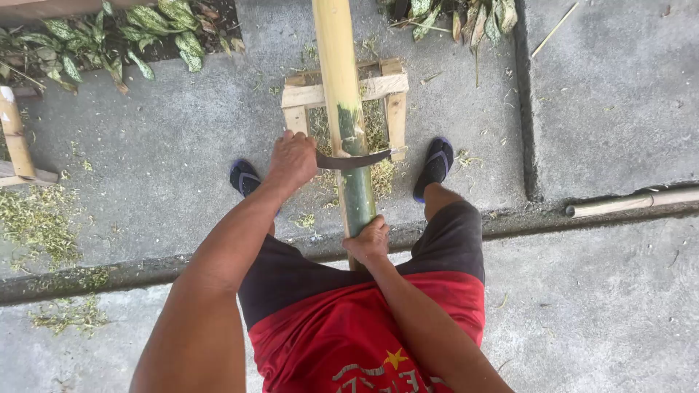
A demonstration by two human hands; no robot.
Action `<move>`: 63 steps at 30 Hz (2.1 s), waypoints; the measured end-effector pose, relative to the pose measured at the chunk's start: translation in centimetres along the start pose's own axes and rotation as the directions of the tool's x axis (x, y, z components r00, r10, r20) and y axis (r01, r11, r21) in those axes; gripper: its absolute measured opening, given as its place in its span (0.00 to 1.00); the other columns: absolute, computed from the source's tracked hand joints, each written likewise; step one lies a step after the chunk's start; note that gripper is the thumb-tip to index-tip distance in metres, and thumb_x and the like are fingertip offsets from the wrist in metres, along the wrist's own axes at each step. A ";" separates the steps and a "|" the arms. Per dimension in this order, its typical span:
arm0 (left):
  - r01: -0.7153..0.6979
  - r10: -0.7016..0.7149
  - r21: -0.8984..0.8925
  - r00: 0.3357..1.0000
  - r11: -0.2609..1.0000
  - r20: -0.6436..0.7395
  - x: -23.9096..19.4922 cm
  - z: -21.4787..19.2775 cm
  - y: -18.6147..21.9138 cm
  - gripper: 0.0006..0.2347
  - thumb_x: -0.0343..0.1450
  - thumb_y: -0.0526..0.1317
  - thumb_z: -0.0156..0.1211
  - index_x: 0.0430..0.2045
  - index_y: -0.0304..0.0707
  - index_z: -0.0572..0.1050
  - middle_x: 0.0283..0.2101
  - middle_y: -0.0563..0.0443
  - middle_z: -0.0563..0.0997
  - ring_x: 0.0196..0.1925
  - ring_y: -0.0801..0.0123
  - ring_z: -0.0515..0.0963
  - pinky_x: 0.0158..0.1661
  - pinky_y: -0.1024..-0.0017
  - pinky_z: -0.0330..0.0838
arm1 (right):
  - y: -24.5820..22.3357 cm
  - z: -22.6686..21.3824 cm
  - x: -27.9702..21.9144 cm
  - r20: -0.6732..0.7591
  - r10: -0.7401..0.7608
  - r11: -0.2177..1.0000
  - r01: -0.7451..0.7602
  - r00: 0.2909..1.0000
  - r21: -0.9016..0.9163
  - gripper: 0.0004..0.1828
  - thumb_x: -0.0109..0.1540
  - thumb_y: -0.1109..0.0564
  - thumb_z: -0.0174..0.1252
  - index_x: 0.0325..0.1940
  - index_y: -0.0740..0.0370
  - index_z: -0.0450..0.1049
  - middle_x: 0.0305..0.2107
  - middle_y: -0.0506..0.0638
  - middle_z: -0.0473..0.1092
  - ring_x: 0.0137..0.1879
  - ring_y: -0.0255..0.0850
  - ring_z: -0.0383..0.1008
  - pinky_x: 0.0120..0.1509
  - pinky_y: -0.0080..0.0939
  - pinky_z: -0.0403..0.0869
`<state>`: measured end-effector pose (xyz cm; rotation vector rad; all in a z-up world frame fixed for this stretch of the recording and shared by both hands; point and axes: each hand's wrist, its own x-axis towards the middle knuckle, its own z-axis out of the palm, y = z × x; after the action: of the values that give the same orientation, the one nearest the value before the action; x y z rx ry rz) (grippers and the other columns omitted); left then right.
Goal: Shaving the outer layer of a bamboo stalk using a curved knife while it is resting on a wooden stand.
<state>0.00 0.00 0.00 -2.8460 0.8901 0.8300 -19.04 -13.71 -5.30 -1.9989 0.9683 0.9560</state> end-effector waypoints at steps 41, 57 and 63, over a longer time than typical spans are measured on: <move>-0.050 -0.003 -0.190 0.963 0.980 -0.271 0.8 5.9 -0.6 0.06 0.67 0.30 0.56 0.33 0.31 0.79 0.41 0.41 0.79 0.48 0.53 0.74 0.53 0.56 0.69 | -0.3 -0.6 0.6 -0.005 -0.025 0.998 0.025 1.000 0.065 0.60 0.47 0.53 0.76 0.71 0.62 0.41 0.61 0.61 0.54 0.68 0.58 0.62 0.74 0.49 0.67; 0.027 -0.043 -0.263 0.997 0.964 -0.057 0.5 4.1 0.1 0.03 0.71 0.35 0.62 0.31 0.37 0.81 0.42 0.42 0.78 0.49 0.55 0.75 0.51 0.58 0.73 | 0.7 0.5 0.9 -0.045 -0.063 0.996 0.066 0.997 0.067 0.65 0.46 0.51 0.79 0.72 0.64 0.39 0.64 0.63 0.52 0.71 0.60 0.60 0.75 0.49 0.66; -0.018 -0.032 -0.179 0.961 0.984 -0.276 1.7 5.9 -2.1 0.05 0.67 0.29 0.63 0.32 0.35 0.81 0.40 0.40 0.80 0.47 0.53 0.78 0.50 0.57 0.74 | 0.7 0.6 1.2 -0.049 -0.055 0.995 0.059 0.997 0.081 0.64 0.45 0.49 0.80 0.71 0.64 0.42 0.63 0.62 0.53 0.72 0.58 0.59 0.76 0.49 0.64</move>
<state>-0.56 2.05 -6.16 -3.1797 0.8702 0.5412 -19.27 -13.99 -6.79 -1.9770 0.9555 0.8289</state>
